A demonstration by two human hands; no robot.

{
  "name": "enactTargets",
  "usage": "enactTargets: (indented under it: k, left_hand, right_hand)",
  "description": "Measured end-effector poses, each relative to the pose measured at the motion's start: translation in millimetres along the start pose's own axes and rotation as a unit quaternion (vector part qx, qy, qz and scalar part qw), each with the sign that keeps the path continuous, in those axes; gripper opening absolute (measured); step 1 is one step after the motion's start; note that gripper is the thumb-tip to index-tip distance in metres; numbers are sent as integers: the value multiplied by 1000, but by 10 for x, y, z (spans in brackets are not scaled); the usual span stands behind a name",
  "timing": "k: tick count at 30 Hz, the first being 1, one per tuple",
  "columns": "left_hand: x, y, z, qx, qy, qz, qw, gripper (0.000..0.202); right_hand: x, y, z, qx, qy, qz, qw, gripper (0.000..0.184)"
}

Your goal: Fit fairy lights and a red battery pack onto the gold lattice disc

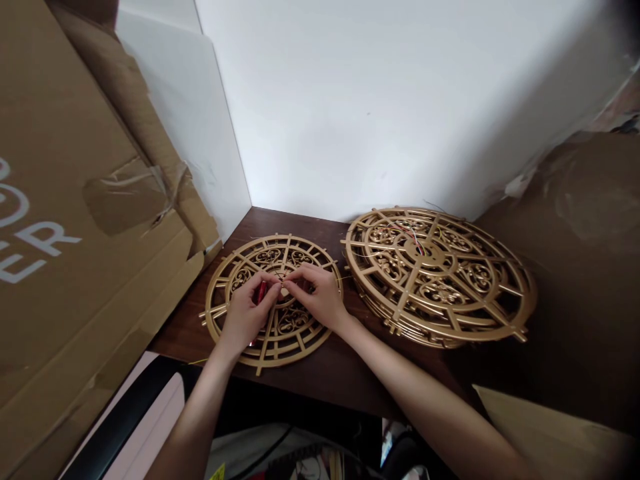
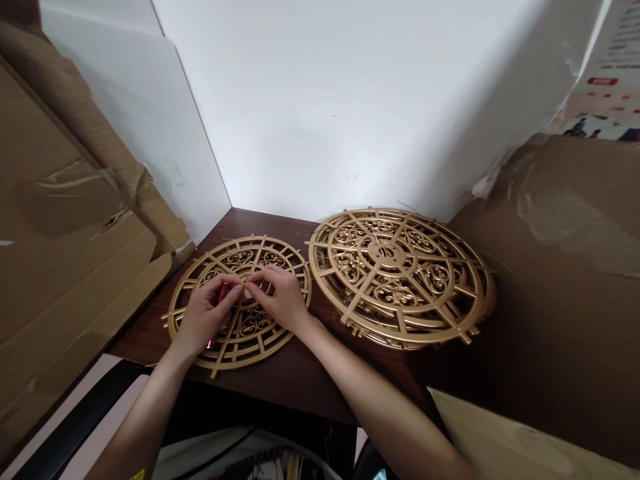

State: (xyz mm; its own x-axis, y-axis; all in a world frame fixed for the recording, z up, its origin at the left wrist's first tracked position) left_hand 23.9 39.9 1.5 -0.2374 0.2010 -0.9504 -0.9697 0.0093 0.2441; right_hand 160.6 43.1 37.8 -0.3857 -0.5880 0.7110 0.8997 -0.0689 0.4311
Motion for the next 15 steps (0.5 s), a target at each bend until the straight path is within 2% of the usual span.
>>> enactTargets:
  k: [15]
  left_hand:
    - [7,-1,3,-1,-4,2,1000,16]
  right_hand:
    - [-11,-4,-5,3,-4,6,1000,6]
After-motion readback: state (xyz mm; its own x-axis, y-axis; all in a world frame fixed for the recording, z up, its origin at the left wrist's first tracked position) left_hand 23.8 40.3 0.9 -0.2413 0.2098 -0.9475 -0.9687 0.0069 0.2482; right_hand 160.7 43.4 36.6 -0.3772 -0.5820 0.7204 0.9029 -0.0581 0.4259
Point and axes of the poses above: each hand's wrist, its own z-axis towards the middle knuckle, its own y-axis out of the back of the hand, x = y × z, the point moved 10 cm from there along z, towards the middle knuckle, and after that the axes turned 7 degrees about -z, right-handed, at the moved point
